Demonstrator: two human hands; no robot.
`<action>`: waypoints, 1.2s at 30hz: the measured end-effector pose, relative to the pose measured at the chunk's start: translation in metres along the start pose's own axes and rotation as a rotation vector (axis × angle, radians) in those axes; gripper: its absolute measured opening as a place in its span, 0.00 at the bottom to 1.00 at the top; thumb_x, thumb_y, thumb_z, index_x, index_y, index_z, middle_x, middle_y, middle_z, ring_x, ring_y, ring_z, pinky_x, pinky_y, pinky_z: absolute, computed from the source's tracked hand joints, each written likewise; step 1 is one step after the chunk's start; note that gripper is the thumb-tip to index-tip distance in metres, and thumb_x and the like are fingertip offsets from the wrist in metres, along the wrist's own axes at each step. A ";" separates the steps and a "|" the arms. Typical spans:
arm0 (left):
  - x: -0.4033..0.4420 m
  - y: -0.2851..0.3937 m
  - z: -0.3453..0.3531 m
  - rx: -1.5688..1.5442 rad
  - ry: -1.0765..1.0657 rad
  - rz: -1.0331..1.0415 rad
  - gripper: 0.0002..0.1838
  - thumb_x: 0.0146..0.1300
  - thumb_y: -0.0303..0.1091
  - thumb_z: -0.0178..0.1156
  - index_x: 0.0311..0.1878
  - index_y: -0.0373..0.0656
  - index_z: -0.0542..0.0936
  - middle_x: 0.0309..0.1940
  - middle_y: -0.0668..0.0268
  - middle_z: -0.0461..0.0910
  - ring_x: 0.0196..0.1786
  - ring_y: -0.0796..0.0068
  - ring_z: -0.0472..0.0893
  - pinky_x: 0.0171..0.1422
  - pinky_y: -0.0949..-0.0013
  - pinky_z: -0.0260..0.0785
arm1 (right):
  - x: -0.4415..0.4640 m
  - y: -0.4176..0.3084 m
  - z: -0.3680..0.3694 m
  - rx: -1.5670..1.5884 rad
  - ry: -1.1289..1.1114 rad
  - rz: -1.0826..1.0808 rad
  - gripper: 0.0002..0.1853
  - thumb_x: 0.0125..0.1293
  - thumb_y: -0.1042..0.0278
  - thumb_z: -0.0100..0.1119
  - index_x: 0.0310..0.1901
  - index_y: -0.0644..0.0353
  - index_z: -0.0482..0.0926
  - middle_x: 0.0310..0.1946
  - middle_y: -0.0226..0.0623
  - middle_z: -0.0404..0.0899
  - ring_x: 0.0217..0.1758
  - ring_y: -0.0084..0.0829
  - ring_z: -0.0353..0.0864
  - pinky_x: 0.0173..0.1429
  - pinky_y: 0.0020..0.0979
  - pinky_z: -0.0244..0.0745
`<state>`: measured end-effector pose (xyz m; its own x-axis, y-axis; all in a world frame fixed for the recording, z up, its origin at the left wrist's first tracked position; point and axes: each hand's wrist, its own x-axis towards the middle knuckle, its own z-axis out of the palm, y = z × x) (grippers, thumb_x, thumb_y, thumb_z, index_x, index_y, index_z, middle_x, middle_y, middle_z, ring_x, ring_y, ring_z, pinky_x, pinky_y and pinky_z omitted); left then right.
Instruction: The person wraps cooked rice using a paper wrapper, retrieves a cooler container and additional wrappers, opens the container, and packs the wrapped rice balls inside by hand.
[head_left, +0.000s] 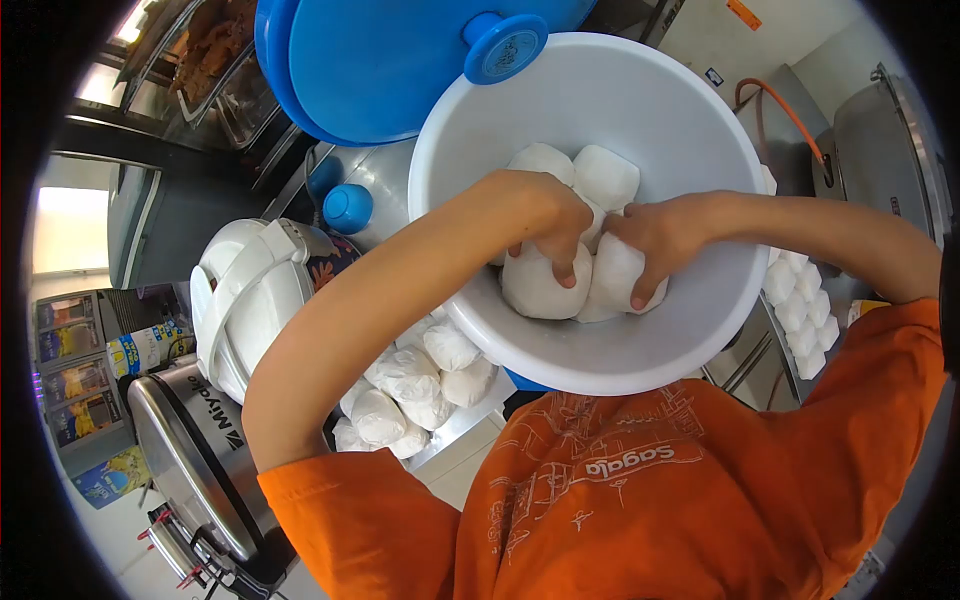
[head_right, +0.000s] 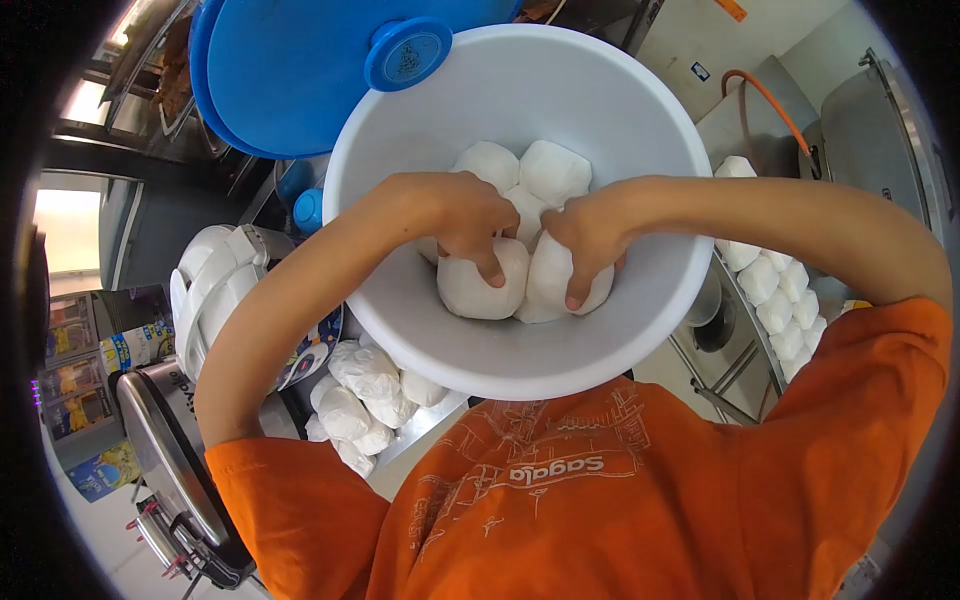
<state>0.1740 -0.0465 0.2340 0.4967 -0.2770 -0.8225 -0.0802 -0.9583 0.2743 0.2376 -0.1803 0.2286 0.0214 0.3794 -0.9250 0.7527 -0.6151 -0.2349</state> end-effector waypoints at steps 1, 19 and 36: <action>0.001 0.000 -0.001 0.013 -0.013 -0.003 0.32 0.45 0.47 0.65 0.53 0.40 0.74 0.37 0.57 0.80 0.33 0.64 0.81 0.40 0.65 0.73 | 0.004 0.000 0.005 -0.046 0.072 -0.082 0.47 0.42 0.52 0.69 0.61 0.64 0.55 0.52 0.55 0.62 0.55 0.50 0.68 0.54 0.41 0.69; 0.000 0.012 0.002 -0.044 0.067 0.117 0.38 0.48 0.52 0.66 0.55 0.33 0.69 0.48 0.50 0.72 0.51 0.57 0.74 0.56 0.62 0.66 | 0.007 0.003 0.015 -0.160 0.347 -0.351 0.25 0.48 0.55 0.66 0.42 0.67 0.76 0.38 0.49 0.77 0.41 0.45 0.77 0.44 0.38 0.73; 0.013 0.036 0.013 -0.187 0.000 0.247 0.41 0.56 0.43 0.57 0.67 0.47 0.46 0.60 0.43 0.59 0.62 0.46 0.63 0.67 0.56 0.52 | -0.038 0.321 0.007 0.051 1.293 0.293 0.33 0.47 0.56 0.66 0.55 0.57 0.68 0.44 0.42 0.76 0.44 0.38 0.75 0.50 0.36 0.70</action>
<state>0.1658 -0.0852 0.2266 0.4819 -0.4996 -0.7198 -0.0381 -0.8327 0.5524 0.4736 -0.3967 0.1861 0.8059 0.5921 -0.0005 0.5881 -0.8006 -0.1143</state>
